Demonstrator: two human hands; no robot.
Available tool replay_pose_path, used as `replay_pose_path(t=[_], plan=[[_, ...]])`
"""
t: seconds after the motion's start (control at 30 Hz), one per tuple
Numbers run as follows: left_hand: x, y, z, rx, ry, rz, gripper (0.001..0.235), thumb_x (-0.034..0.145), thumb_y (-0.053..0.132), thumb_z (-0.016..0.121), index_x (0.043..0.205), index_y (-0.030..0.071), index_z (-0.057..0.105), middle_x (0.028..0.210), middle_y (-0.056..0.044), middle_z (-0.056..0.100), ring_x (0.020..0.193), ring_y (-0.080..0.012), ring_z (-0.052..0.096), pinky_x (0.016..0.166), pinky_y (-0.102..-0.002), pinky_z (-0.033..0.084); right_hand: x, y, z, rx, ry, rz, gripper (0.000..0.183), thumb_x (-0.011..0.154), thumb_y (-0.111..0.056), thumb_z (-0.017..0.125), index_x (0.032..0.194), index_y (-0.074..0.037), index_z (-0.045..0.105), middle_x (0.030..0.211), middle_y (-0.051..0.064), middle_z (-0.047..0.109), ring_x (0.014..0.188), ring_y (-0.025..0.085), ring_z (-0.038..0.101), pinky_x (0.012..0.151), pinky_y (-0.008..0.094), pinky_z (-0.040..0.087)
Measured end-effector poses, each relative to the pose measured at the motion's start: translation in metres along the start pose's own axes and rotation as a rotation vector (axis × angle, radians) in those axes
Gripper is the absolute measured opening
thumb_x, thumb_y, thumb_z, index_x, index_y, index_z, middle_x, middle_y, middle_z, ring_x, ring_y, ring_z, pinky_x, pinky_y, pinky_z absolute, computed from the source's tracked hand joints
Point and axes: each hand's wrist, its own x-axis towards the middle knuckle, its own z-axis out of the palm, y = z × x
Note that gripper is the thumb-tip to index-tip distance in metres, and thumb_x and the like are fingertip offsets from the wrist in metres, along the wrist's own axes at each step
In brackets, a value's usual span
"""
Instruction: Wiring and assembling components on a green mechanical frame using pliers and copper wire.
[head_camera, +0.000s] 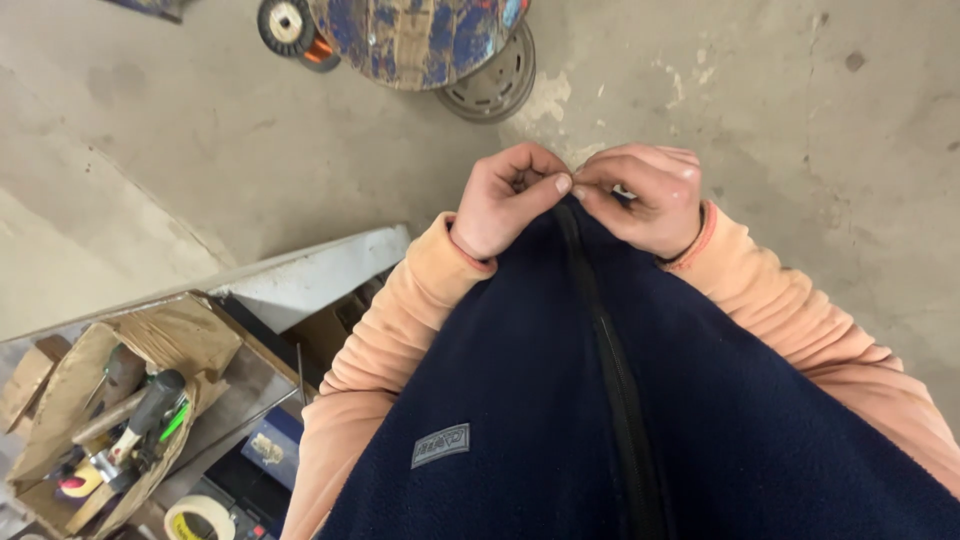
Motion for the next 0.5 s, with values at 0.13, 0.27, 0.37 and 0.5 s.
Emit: replay_pose_path(t=[0.13, 0.27, 0.37, 0.5], plan=[[0.01, -0.005, -0.005, 0.047, -0.021, 0.064, 0.008, 0.101, 0.006, 0.071, 0.107, 0.001, 0.069, 0.092, 0.003, 0.068, 0.08, -0.001, 0.057, 0.072, -0.019, 0.047, 0.006, 0.004, 0.0, 0.003, 0.014, -0.015, 0.014, 0.086, -0.001, 0.081, 0.096, -0.004, 0.071, 0.092, 0.008, 0.073, 0.072, 0.017, 0.07, 0.064, 0.029, 0.053], [0.023, 0.0, -0.007, 0.033, -0.047, 0.097, 0.011, 0.101, 0.008, 0.071, 0.11, 0.002, 0.068, 0.095, 0.004, 0.068, 0.08, -0.001, 0.057, 0.071, -0.019, 0.046, 0.005, 0.012, 0.0, 0.036, 0.016, 0.005, 0.014, 0.086, 0.0, 0.075, 0.094, -0.003, 0.064, 0.09, 0.007, 0.069, 0.069, 0.016, 0.065, 0.061, 0.028, 0.05], [0.028, 0.003, -0.009, 0.032, -0.058, 0.105, 0.013, 0.102, 0.01, 0.07, 0.111, 0.002, 0.067, 0.095, 0.004, 0.068, 0.077, -0.0014, 0.057, 0.069, -0.019, 0.046, 0.0, 0.018, -0.001, 0.066, 0.021, 0.039, 0.012, 0.088, 0.0, 0.071, 0.095, -0.003, 0.062, 0.092, 0.007, 0.068, 0.069, 0.016, 0.064, 0.062, 0.028, 0.05], [0.037, 0.004, -0.015, 0.042, -0.08, 0.118, 0.013, 0.102, 0.012, 0.069, 0.112, 0.002, 0.067, 0.093, 0.004, 0.067, 0.077, -0.0018, 0.057, 0.068, -0.019, 0.047, -0.001, 0.027, -0.001, 0.102, 0.037, 0.083, 0.008, 0.092, -0.001, 0.067, 0.097, -0.002, 0.06, 0.094, 0.009, 0.068, 0.07, 0.015, 0.063, 0.063, 0.027, 0.05]])
